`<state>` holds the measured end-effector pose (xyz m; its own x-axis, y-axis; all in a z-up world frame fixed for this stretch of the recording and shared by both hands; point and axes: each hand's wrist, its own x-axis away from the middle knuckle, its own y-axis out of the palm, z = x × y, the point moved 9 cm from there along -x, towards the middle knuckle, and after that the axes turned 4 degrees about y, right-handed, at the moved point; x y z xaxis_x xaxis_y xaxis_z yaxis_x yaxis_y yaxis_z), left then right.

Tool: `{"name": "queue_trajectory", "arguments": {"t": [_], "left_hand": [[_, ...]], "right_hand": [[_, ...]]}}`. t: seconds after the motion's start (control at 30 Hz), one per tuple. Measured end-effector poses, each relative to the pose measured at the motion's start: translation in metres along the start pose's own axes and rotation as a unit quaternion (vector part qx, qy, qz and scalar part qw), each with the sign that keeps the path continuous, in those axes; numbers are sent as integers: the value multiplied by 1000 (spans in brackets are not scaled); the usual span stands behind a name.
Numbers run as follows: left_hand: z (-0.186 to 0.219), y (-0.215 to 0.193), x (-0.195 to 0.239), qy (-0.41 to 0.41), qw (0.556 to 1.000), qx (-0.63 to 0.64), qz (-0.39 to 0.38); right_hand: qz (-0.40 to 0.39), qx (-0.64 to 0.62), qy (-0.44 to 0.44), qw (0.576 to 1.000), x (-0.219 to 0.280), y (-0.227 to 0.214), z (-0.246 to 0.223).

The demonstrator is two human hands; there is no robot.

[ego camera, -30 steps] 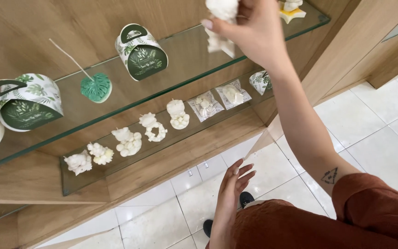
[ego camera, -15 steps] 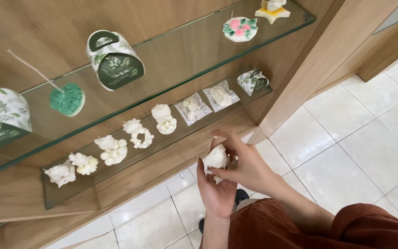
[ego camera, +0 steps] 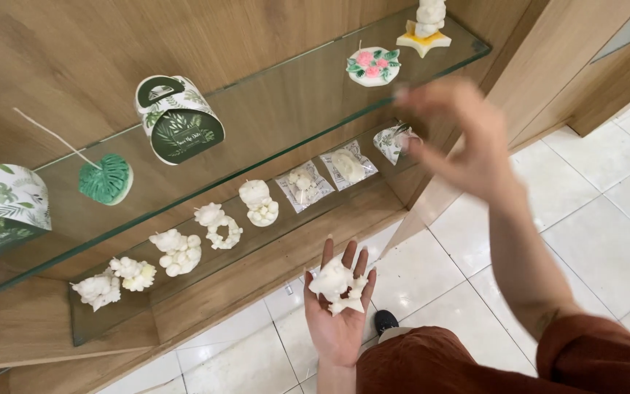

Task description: Organizing and inspecting various decorative candles and packaged items on display shelves in a studio.

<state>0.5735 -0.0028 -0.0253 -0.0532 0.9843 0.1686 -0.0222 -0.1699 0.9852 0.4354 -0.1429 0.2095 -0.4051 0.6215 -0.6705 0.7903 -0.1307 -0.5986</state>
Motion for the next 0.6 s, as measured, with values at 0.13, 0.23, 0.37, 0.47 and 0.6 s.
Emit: {"name": "queue_trajectory", "arguments": {"t": [0.13,0.23,0.37,0.47,0.6], "left_hand": [[5,-1,6,14,1000,-15,-19],[2,-6,8,16,1000,-16,-18],[-5,-22,8,18,1000,1,-26],[-9,-17,12,0,998,2,-55],[-7,-19,14,-6,1000,-12,-11]], "right_hand": [[12,125,-2,992,-51,-7,-4],[35,198,23,979,-57,9,13],[72,197,35,977,-56,20,17],[58,187,62,979,-60,22,30],[51,181,84,979,-64,21,37]]}}
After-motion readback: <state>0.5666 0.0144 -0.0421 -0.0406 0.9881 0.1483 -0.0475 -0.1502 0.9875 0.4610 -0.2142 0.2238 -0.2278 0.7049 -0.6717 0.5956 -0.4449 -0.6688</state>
